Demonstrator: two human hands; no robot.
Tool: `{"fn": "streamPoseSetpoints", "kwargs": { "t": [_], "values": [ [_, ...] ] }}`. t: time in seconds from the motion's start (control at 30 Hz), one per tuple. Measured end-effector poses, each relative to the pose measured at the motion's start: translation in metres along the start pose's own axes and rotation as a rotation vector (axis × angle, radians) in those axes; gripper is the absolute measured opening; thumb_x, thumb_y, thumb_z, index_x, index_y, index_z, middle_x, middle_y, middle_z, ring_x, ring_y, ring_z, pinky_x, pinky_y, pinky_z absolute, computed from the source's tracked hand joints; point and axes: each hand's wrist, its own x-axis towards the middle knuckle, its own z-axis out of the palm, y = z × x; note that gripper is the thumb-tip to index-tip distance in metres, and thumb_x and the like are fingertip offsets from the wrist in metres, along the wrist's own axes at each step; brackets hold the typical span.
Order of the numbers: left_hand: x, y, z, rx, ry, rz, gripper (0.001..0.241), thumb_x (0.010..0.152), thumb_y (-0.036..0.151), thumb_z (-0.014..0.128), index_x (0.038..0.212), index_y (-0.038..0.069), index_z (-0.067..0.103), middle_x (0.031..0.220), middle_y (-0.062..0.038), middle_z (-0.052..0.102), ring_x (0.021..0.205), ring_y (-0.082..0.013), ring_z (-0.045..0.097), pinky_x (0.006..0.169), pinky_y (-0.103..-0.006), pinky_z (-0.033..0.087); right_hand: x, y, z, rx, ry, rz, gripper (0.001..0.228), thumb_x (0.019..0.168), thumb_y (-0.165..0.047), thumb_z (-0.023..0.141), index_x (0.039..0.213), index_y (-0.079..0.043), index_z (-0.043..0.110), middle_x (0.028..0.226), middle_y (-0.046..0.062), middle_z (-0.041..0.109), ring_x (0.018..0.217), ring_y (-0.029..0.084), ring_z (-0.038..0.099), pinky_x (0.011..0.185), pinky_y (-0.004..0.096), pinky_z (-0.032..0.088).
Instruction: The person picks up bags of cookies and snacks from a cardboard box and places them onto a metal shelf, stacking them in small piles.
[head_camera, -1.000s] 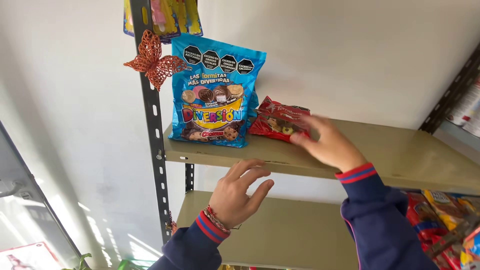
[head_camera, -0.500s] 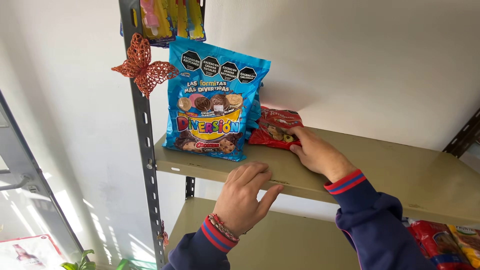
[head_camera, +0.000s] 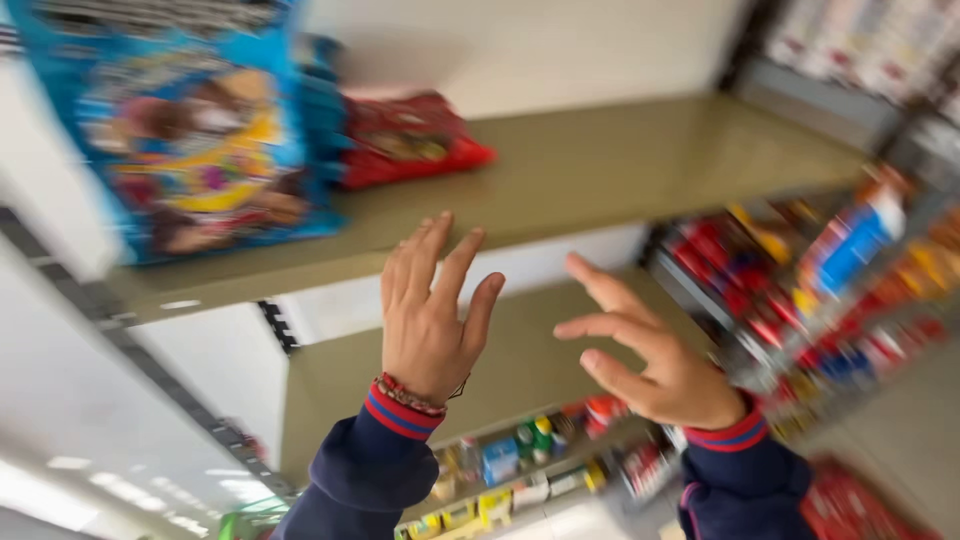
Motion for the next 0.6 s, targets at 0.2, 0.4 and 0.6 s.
{"fn": "streamPoseSetpoints", "kwargs": {
  "t": [0.2, 0.4, 0.6],
  "values": [
    [-0.099, 0.125, 0.054, -0.710, -0.356, 0.054, 0.032, 0.130, 0.023, 0.070, 0.152, 0.004, 0.083, 0.168, -0.027, 0.075, 0.157, -0.0492, 0.074, 0.135, -0.0624, 0.059, -0.229, -0.029, 0.099, 0.193, 0.192, 0.513, 0.032, 0.130, -0.019, 0.069, 0.156, -0.010, 0.085, 0.205, 0.030, 0.041, 0.193, 0.045, 0.041, 0.156, 0.061, 0.030],
    [-0.257, 0.228, 0.101, -1.042, -0.971, -0.089, 0.046, 0.132, 0.041, 0.057, 0.164, 0.017, 0.082, 0.175, -0.020, 0.079, 0.162, -0.0439, 0.073, 0.135, -0.0612, 0.055, -0.449, -0.089, 0.178, 0.426, 0.320, 1.053, 0.044, 0.129, -0.058, 0.060, 0.135, -0.023, 0.086, 0.198, 0.029, 0.055, 0.190, 0.044, 0.045, 0.144, 0.062, 0.050],
    [-0.357, 0.327, 0.145, -1.278, -1.512, -0.137, 0.056, 0.130, 0.046, 0.059, 0.176, 0.017, 0.073, 0.181, -0.013, 0.073, 0.176, -0.0325, 0.062, 0.142, -0.0513, 0.050, -0.631, -0.147, 0.154, 0.411, 0.837, 1.251, 0.022, 0.122, -0.005, 0.070, 0.121, -0.014, 0.090, 0.186, 0.020, 0.075, 0.176, 0.036, 0.069, 0.146, 0.059, 0.051]
  ]
}}
